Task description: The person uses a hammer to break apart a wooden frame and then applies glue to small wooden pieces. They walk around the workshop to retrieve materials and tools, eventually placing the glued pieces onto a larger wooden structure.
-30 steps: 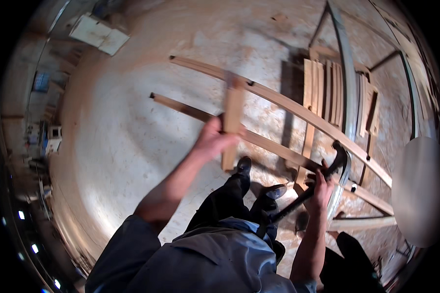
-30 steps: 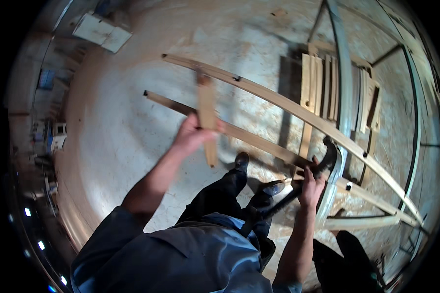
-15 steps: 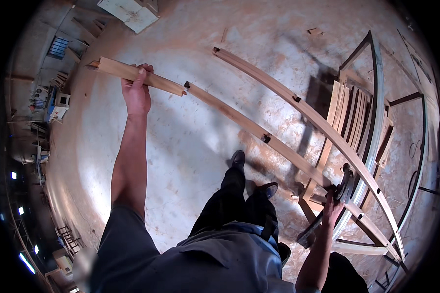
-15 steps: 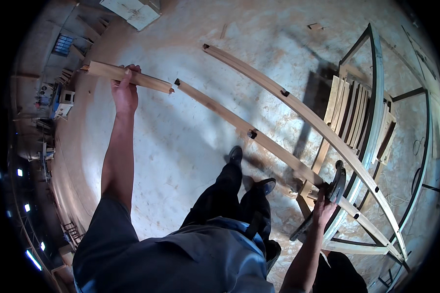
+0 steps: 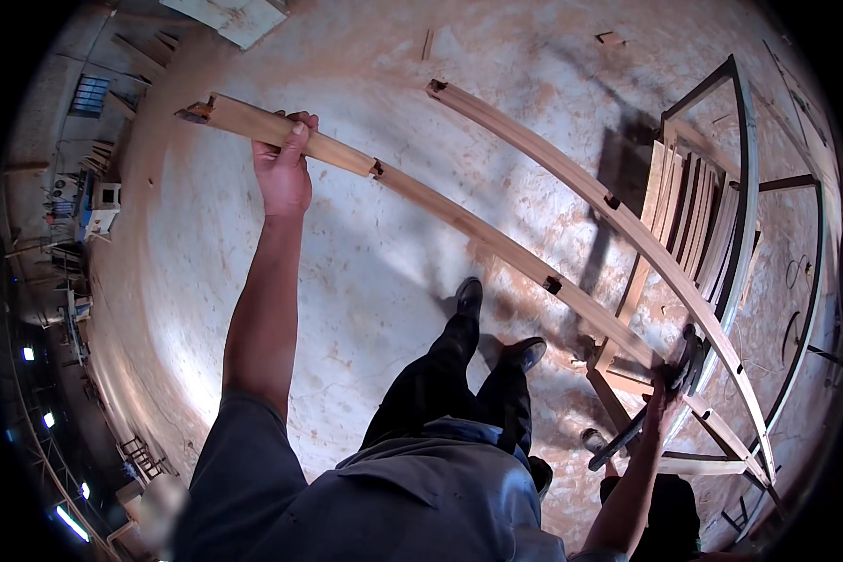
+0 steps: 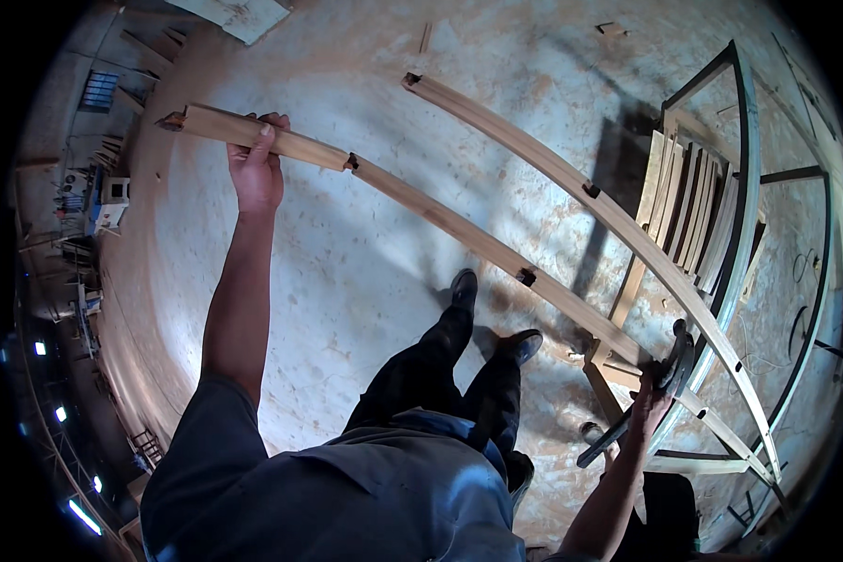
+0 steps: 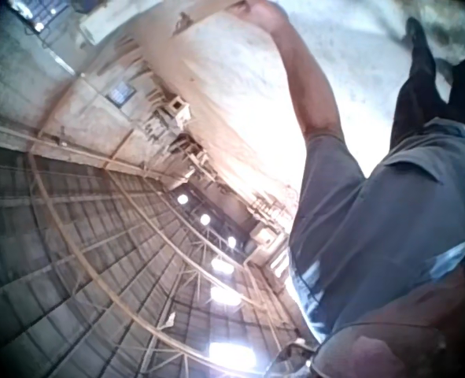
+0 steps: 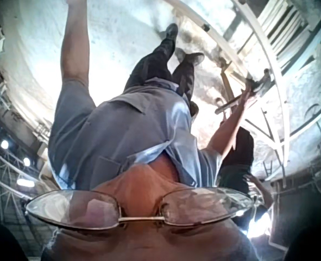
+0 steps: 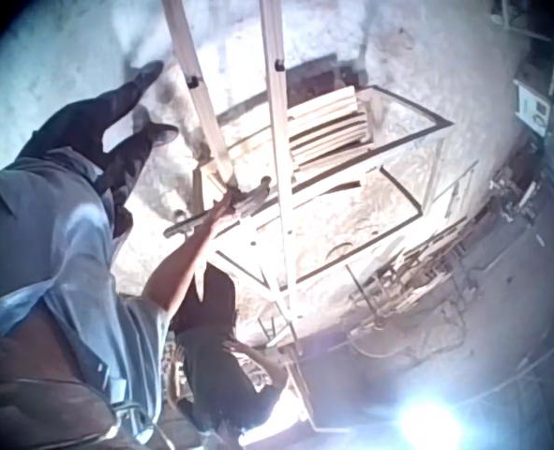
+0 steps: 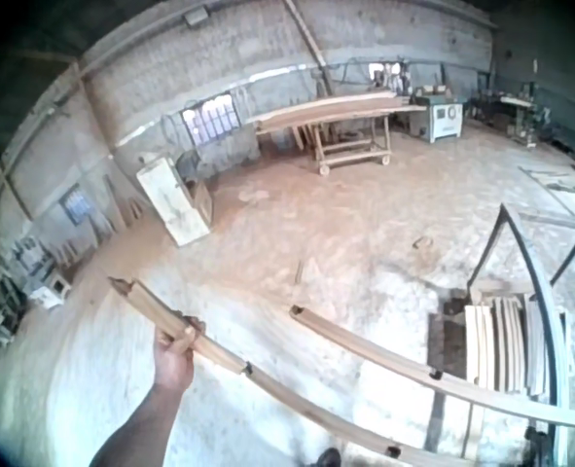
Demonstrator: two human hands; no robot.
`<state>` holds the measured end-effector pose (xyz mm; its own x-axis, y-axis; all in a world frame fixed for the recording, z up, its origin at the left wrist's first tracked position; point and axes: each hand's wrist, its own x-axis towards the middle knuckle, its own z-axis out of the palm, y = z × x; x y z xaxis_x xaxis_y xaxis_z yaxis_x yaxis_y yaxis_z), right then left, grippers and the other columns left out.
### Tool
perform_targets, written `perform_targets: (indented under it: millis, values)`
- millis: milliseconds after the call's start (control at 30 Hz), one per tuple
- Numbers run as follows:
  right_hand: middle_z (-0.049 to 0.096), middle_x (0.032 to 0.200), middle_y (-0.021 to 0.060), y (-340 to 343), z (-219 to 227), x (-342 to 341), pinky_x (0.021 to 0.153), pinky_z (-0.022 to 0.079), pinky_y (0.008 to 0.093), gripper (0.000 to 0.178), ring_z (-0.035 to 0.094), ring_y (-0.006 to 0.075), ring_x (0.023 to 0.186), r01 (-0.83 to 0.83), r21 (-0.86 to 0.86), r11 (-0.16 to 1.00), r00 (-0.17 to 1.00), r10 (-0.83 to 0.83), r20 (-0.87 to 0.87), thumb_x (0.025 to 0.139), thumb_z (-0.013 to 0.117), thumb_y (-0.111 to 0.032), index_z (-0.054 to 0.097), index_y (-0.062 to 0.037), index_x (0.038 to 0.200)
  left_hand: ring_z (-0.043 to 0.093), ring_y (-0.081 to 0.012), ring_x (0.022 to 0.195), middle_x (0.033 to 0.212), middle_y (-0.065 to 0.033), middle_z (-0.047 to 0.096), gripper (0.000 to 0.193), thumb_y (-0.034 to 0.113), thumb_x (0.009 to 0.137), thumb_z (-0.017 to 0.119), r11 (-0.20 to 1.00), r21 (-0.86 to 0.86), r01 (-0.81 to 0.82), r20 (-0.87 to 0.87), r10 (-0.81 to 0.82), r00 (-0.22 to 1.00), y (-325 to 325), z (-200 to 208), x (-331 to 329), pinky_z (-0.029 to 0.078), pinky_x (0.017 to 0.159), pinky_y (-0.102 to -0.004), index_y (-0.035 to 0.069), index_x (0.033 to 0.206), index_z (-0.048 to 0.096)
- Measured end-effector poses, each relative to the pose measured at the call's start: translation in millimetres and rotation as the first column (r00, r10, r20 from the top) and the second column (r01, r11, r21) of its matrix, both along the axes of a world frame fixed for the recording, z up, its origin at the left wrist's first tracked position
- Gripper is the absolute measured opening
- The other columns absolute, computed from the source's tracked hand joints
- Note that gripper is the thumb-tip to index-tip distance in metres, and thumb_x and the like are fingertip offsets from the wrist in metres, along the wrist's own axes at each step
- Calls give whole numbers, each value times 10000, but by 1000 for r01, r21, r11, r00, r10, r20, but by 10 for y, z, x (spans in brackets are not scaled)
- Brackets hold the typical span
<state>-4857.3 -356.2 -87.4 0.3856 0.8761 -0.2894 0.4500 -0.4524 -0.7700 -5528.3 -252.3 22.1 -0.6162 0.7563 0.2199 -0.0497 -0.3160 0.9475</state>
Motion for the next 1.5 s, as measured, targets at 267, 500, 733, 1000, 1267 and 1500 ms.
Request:
perform_targets:
  millis: [267,500,733,1000,1267,1500]
  values:
    - [620,1006,70,52,138,-68,542,520,279,457,598,177,808,-4,-149,989,1000,6,12,832,626,-318,540,-60,1200,577,-190,959,994,-118,592,342,-15,867,595,998,55,9,-15,-8,1000,15,-62,-8,431,998,-415,20,1146,401]
    - [646,1013,116,19,134,-10,542,547,314,495,635,202,847,-43,-172,984,996,55,66,844,592,-362,549,-63,1236,567,-164,971,1003,-103,596,321,15,876,605,998,14,-63,-191,65,980,64,-113,140,446,953,-338,11,1129,407]
    - [623,1060,125,25,-33,147,545,544,308,486,631,213,846,-90,-111,990,988,103,115,844,591,-347,546,-60,1233,556,-164,996,1023,-87,592,314,-4,877,583,999,-31,-37,-236,28,971,46,-103,311,432,952,-337,25,1135,408]
    - [547,1207,131,141,207,-195,876,449,347,493,559,240,1015,-45,-192,980,994,63,88,832,601,-131,487,-25,1300,574,-152,976,1022,-76,592,331,-18,869,600,1000,1,-9,-189,9,982,37,-109,212,457,917,-296,21,1144,419]
    - [435,1408,129,105,316,-651,979,436,347,709,518,340,1190,-410,-192,891,848,450,279,692,494,124,508,-181,1332,594,-192,1057,1126,-101,627,235,39,921,536,981,-192,7,-206,-47,977,-119,-501,-512,427,991,-333,-8,1148,574]
    - [527,1281,98,140,348,-802,839,503,396,479,602,348,1010,-226,-55,973,914,231,333,768,561,-33,546,-150,1232,499,-218,1162,1198,-127,581,337,223,973,494,934,-358,13,-588,-236,774,-29,-530,-703,367,1027,-341,-55,1112,624]
